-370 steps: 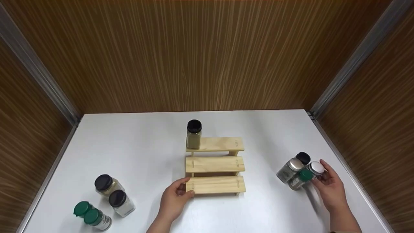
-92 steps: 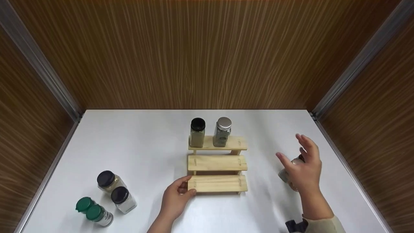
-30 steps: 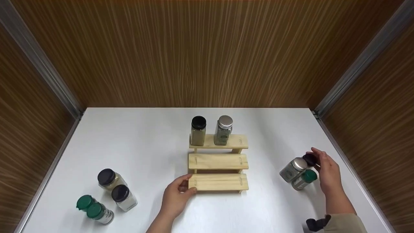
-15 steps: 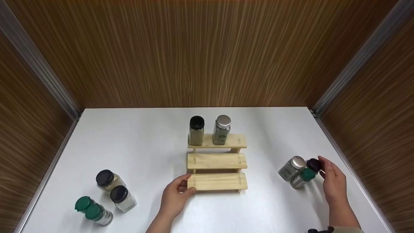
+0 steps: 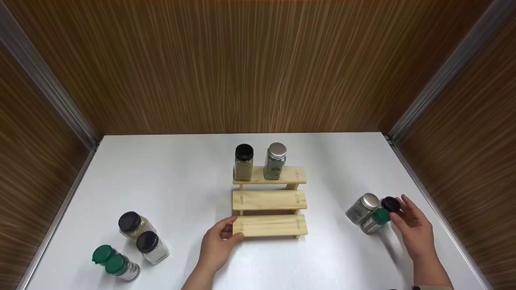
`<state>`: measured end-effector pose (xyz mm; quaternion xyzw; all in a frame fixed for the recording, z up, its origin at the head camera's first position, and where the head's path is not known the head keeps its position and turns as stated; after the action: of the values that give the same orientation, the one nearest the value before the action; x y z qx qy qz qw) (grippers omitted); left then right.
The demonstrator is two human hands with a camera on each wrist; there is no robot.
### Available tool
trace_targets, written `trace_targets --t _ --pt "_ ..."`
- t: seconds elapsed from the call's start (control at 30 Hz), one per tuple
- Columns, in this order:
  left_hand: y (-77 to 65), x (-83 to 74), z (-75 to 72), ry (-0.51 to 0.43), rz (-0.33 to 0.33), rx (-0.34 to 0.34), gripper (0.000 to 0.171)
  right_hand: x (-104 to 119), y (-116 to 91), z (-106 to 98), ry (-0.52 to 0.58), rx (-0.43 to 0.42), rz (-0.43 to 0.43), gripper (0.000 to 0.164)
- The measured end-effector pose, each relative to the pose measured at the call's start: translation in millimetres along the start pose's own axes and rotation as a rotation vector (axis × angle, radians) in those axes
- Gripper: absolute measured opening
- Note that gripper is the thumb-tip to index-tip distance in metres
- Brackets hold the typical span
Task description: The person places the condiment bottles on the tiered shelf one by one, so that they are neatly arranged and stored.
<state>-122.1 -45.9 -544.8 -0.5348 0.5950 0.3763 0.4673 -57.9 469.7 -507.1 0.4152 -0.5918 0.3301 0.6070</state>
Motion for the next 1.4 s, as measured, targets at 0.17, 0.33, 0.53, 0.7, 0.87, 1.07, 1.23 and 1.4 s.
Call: trace_targets --t 0.17,0.33,0.53,0.7,0.87,1.07,1.23,1.4 --pt "1.2 1.5 -0.3 0.000 -0.003 0.001 0.054 -1.5 1.4 2.1 -0.003 0.009 -0.002 0.066" --pt "1.1 2.4 0.0 0.007 -0.008 0.001 0.054 -4.6 5.4 6.5 -0.078 0.015 0.034 0.064" --pt "-0.3 0.6 -0.4 -0.003 0.012 0.008 0.055 -11.5 4.5 8.6 0.084 0.070 0.092 0.056" --pt "-0.6 0.0 -0.8 0.005 0.008 0.009 0.056 -13.8 4.4 9.1 0.187 0.096 0.085 0.062" --pt "0.0 0.2 -0.9 0.004 0.002 0.001 0.056 -16.0 5.5 8.7 0.129 0.063 0.053 0.074" --pt "0.6 0.6 -0.6 0.006 0.002 -0.004 0.056 -14.8 8.8 10.2 0.059 0.011 0.050 0.082" --pt "0.5 1.6 -0.1 0.010 0.003 -0.005 0.055 -13.8 11.1 11.7 0.021 -0.013 0.084 0.084" --pt "0.0 1.6 -0.4 0.002 0.017 -0.003 0.056 -14.5 10.6 11.9 0.026 -0.040 0.080 0.081"
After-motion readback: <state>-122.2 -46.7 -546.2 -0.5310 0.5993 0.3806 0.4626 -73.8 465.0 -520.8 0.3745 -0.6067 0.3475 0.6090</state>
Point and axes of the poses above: each hand's wrist, its own y-axis towards the middle knuckle, its own z-axis out of the palm, x = y × z, the point moved 3 cm from there along y, towards the middle knuckle, and after that the axes turned 5 degrees about z, right-handed, at the moved point
